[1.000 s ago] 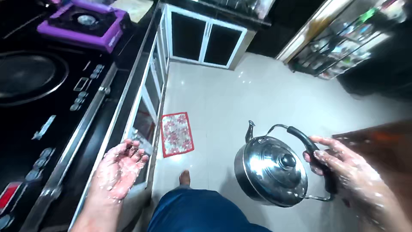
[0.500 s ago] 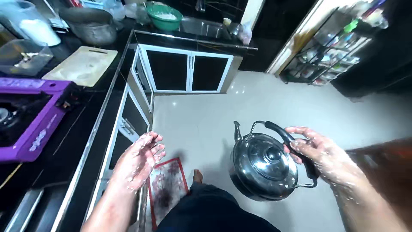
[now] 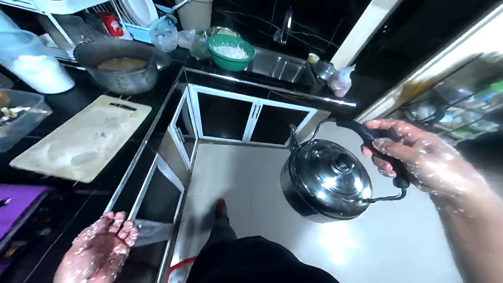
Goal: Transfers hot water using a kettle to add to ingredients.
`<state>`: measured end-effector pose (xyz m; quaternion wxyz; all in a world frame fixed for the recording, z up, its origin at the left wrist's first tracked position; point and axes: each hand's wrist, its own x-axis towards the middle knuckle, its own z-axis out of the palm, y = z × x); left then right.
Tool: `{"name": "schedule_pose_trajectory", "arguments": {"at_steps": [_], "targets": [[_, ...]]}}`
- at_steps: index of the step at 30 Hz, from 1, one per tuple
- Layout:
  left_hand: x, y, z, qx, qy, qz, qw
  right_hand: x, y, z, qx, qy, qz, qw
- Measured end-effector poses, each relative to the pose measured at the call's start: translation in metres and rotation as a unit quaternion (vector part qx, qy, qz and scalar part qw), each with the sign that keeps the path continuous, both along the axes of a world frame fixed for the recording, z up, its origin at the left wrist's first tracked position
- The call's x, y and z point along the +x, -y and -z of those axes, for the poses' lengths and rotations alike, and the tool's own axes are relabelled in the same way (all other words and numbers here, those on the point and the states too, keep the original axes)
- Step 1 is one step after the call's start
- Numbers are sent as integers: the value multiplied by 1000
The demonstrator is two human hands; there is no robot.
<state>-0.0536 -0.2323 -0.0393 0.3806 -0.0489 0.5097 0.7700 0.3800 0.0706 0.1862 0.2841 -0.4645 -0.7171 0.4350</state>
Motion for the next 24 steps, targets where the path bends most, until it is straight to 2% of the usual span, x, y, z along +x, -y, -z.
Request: {"name": "schedule_pose_trajectory", "arguments": {"at_steps": [3, 6, 9, 13, 19, 24], "targets": [[-43, -89, 0, 6, 1, 0, 1000, -53, -80, -31, 22, 40, -10, 999], [-79, -181, -22, 32, -2, 33, 999, -107, -154, -62, 38, 71, -20, 997], [-103, -267, -46, 18, -1, 65, 998, -152, -219, -85, 61, 97, -10, 993], [-128, -362, -61, 34, 4, 93, 995, -212, -303, -104, 113, 135, -23, 984], [-160, -467, -38, 40, 21, 59, 997, -293, -418, -111, 165, 169, -73, 969], [-181, -521, -26, 51, 40, 15, 998, -347, -517, -114, 150, 225, -111, 956]]}}
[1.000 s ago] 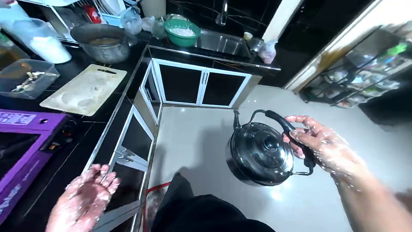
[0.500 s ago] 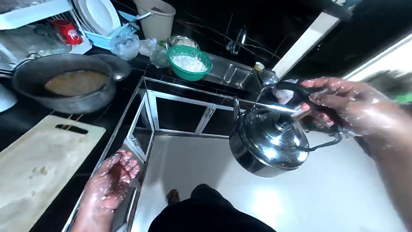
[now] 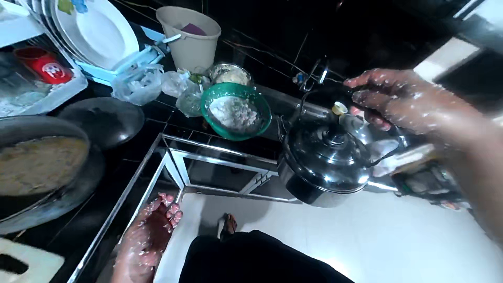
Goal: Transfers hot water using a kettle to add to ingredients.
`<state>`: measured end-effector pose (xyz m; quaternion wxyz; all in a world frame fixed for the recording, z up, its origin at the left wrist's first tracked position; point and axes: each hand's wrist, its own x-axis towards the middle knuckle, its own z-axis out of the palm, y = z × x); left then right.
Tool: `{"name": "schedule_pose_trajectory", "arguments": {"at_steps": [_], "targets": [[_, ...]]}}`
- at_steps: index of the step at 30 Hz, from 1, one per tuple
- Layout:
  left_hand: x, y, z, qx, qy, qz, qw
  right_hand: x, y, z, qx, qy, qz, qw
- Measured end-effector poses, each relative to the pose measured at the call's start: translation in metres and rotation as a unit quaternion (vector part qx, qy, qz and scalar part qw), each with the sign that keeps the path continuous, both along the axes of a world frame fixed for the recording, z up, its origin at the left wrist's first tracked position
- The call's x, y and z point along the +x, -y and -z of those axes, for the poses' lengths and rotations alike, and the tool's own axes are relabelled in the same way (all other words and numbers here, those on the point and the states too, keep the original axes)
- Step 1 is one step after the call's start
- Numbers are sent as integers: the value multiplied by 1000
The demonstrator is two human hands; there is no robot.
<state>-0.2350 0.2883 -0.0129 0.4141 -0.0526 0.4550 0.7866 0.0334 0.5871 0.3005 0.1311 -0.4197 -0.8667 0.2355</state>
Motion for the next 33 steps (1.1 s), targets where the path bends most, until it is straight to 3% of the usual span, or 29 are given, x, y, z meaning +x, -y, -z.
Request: {"name": "schedule_pose_trajectory", "arguments": {"at_steps": [7, 10, 18, 25, 33], "targets": [[-36, -47, 12, -19, 19, -23, 999, -66, -88, 11, -19, 63, -28, 997], [-57, -70, 11, -49, -19, -7, 999, -83, -113, 18, -33, 80, -22, 996], [-109, -133, -17, -54, -3, 14, 998, -124, -164, 24, -109, 96, 50, 988], [-132, -141, 8, 10, 32, 60, 998, -144, -163, 20, -115, 107, 64, 985], [-144, -143, 3, -10, 12, 70, 997, -154, -139, 21, -85, 121, 2, 989]]}}
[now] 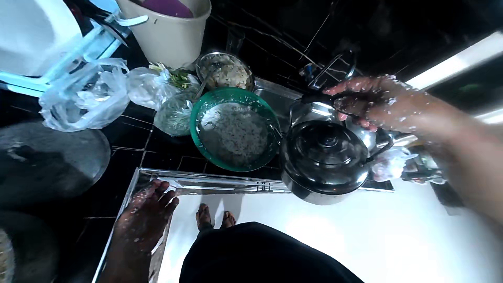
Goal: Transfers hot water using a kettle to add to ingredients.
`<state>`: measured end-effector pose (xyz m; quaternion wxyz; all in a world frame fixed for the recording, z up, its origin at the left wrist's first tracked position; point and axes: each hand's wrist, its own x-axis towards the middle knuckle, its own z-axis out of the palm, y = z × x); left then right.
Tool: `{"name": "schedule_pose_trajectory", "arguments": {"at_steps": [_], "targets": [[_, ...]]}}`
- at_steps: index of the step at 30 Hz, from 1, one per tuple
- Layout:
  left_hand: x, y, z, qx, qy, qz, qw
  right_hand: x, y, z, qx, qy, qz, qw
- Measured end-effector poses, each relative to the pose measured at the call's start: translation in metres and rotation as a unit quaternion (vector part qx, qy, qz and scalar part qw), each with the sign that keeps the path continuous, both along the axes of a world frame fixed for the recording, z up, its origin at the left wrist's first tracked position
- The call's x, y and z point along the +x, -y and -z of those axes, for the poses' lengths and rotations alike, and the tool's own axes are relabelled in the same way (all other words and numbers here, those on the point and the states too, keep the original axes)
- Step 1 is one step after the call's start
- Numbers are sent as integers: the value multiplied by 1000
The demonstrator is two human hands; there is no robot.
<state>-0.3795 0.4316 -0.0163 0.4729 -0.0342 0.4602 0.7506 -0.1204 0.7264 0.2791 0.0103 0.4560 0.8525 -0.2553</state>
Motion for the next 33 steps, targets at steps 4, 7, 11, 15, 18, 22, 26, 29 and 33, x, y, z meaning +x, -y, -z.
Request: {"name": "schedule_pose_trajectory", "arguments": {"at_steps": [4, 7, 11, 15, 18, 22, 26, 29, 33], "targets": [[1, 2, 0, 13, 3, 0, 1000, 0, 9, 4, -14, 14, -28, 999], [4, 3, 0, 14, 2, -8, 1000, 5, 10, 8, -31, 19, -35, 999], [2, 1, 2, -18, -3, 0, 1000, 11, 6, 12, -71, 42, -8, 997], [-2, -9, 0, -28, 3, 3, 1000, 17, 5, 12, -70, 45, 28, 996], [-5, -19, -6, -43, 2, 19, 999, 19, 9, 10, -52, 41, 25, 997], [-8, -31, -13, -68, 5, 40, 997, 19, 12, 5, -22, 42, 9, 999], [-12, -37, -15, -66, 3, 49, 997, 12, 11, -2, -12, 41, 12, 999], [-16, -37, -15, -70, 0, 44, 997, 1, 15, -8, -13, 49, 4, 999], [-22, -32, -10, -49, -1, 37, 998, -13, 18, -10, -14, 57, -39, 997]]}}
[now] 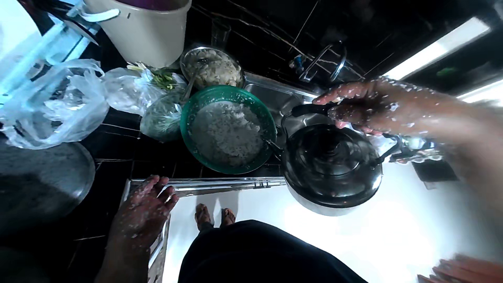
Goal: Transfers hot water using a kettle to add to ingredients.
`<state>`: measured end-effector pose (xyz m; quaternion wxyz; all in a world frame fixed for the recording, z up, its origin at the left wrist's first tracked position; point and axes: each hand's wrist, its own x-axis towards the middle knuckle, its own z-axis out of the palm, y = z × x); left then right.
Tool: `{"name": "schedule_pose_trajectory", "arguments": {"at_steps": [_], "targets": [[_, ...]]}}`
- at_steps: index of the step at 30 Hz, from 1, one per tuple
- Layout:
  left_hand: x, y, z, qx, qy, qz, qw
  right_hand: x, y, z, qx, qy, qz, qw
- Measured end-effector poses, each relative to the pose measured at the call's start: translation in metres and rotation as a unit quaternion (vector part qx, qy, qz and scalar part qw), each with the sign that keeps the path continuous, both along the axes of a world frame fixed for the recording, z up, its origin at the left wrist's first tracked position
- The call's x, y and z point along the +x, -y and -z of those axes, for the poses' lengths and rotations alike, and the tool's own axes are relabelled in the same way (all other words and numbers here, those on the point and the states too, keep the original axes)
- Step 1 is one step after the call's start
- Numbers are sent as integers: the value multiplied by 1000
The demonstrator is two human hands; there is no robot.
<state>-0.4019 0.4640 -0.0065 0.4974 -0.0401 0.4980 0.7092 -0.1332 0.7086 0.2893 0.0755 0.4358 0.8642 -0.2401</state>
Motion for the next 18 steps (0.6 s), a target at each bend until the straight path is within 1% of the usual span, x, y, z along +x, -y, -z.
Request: {"name": "schedule_pose_trajectory", "arguments": {"at_steps": [4, 7, 11, 16, 18], "targets": [[-3, 7, 4, 28, 6, -9, 1000, -12, 3, -2, -18, 25, -14, 999], [-5, 10, 8, 43, 12, -15, 999, -20, 4, -4, -33, 19, -33, 999], [-5, 13, 9, 57, 19, -17, 998, -22, 1, -11, -37, -8, -18, 999], [-2, 21, 8, 72, 14, -29, 997, -2, -13, -15, -12, -74, 1, 997], [3, 24, 0, 48, 18, -43, 998, 7, -18, -14, -1, -98, 1, 995]]}}
